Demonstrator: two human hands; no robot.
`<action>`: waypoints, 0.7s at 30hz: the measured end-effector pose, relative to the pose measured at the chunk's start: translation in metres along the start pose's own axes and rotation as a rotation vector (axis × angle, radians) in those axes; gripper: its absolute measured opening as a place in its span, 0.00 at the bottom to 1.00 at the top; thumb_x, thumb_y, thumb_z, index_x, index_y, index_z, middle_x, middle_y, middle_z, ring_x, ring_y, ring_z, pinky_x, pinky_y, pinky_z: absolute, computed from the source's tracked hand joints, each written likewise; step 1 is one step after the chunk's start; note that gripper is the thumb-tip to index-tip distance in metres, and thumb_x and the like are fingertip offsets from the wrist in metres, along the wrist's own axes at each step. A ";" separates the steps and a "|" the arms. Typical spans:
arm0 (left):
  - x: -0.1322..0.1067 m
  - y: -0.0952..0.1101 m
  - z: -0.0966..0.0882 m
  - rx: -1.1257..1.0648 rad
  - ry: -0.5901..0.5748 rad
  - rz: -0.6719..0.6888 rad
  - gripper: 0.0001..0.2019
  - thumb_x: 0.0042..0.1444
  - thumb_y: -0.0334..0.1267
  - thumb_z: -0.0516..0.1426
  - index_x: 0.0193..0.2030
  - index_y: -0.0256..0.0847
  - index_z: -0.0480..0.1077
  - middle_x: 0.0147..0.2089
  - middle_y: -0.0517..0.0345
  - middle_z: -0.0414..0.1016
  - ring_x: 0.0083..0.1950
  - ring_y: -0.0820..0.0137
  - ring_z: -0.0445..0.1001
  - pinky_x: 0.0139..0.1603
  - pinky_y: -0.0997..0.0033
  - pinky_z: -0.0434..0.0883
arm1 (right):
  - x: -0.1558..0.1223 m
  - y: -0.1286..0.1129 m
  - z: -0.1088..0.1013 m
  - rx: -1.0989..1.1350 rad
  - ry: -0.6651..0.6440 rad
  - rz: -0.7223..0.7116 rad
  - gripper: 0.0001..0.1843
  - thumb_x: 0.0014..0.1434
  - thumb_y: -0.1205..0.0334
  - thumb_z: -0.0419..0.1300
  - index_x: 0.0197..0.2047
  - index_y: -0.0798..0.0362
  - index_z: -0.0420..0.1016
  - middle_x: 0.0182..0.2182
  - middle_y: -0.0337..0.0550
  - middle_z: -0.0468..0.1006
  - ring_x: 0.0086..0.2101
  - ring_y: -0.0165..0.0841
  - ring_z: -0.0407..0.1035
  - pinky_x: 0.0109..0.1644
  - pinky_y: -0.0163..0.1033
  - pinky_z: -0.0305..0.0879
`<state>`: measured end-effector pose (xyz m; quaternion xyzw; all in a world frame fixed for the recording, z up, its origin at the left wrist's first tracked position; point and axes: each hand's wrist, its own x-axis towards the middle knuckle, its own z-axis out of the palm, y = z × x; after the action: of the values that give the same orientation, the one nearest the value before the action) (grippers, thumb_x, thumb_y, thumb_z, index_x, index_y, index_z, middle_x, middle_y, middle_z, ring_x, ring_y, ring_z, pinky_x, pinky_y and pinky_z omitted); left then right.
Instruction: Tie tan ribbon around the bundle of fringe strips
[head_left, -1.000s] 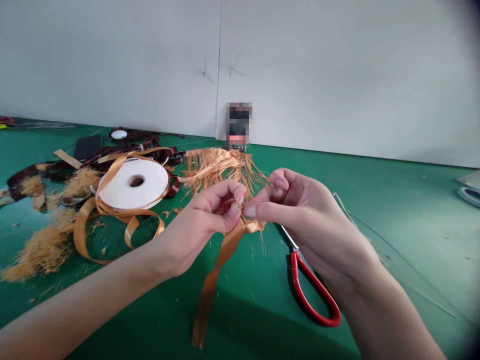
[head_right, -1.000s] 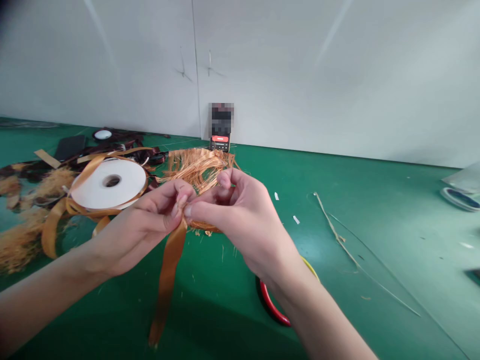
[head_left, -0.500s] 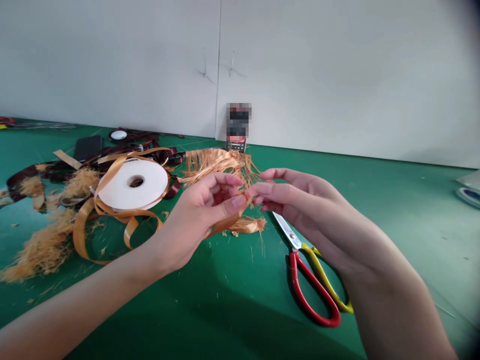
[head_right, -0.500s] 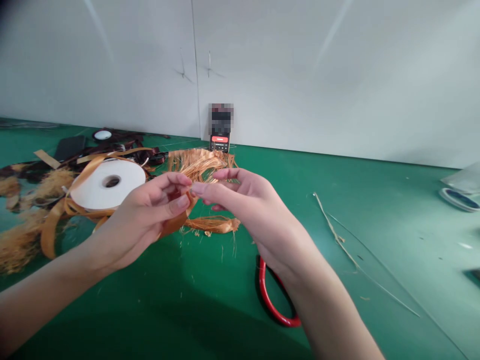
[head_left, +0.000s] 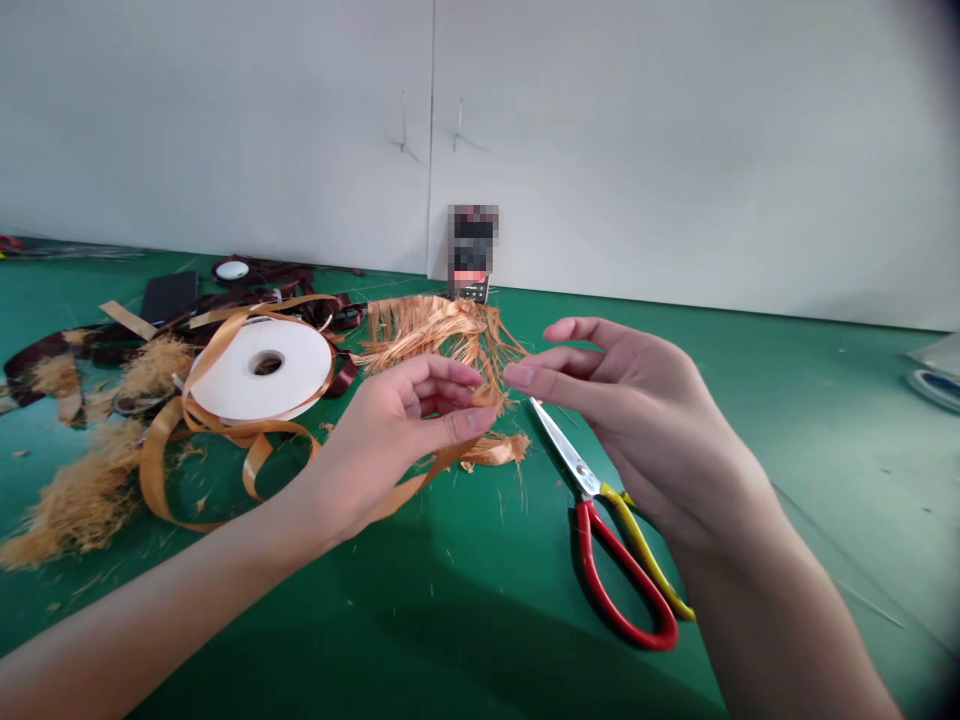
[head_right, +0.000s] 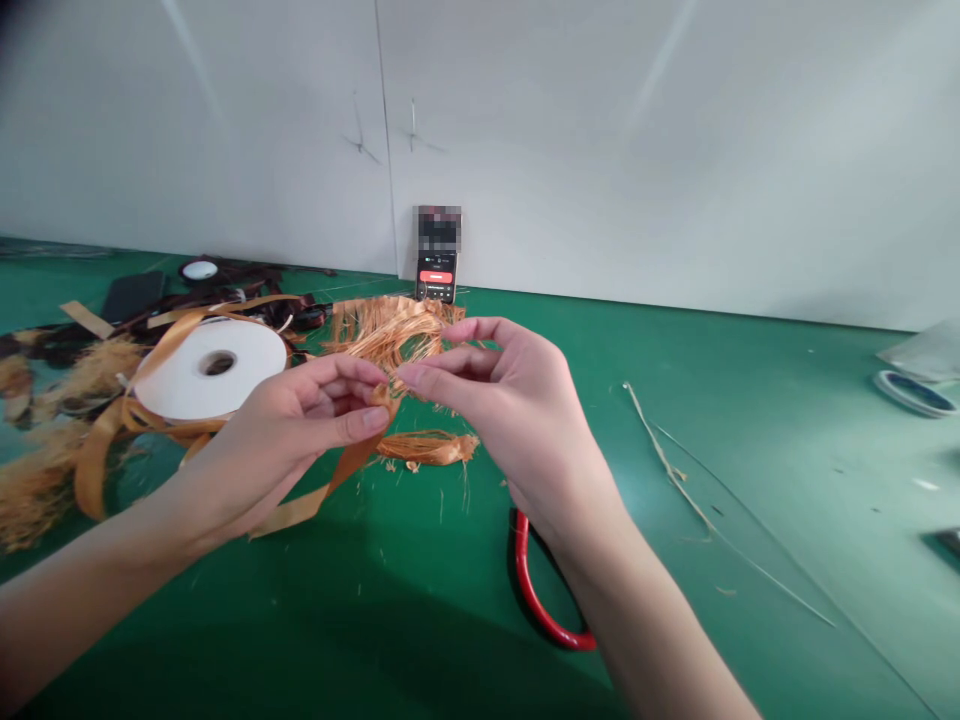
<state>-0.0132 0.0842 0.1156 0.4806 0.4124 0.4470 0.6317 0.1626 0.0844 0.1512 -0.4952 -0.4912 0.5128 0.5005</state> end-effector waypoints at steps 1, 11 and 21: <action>0.000 0.000 0.000 -0.005 0.006 -0.007 0.13 0.47 0.35 0.69 0.38 0.41 0.73 0.35 0.67 0.75 0.40 0.78 0.73 0.43 0.80 0.71 | 0.001 0.000 0.000 -0.010 0.030 -0.023 0.21 0.43 0.66 0.73 0.36 0.53 0.68 0.26 0.39 0.82 0.32 0.33 0.78 0.41 0.38 0.72; 0.001 -0.003 0.001 0.019 -0.042 -0.076 0.12 0.45 0.34 0.70 0.37 0.42 0.74 0.35 0.66 0.76 0.37 0.79 0.73 0.37 0.82 0.71 | 0.004 0.003 -0.003 -0.085 0.194 -0.213 0.20 0.49 0.75 0.66 0.29 0.47 0.58 0.22 0.32 0.75 0.27 0.27 0.72 0.36 0.37 0.69; -0.006 -0.002 -0.004 0.138 -0.203 -0.081 0.10 0.49 0.33 0.67 0.38 0.43 0.75 0.33 0.66 0.75 0.33 0.80 0.71 0.31 0.84 0.69 | 0.002 0.007 0.007 0.337 -0.137 0.020 0.16 0.50 0.79 0.61 0.28 0.51 0.58 0.23 0.31 0.69 0.28 0.24 0.71 0.35 0.31 0.68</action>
<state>-0.0181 0.0790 0.1136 0.5485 0.3952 0.3407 0.6534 0.1559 0.0859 0.1442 -0.3733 -0.4264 0.6250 0.5368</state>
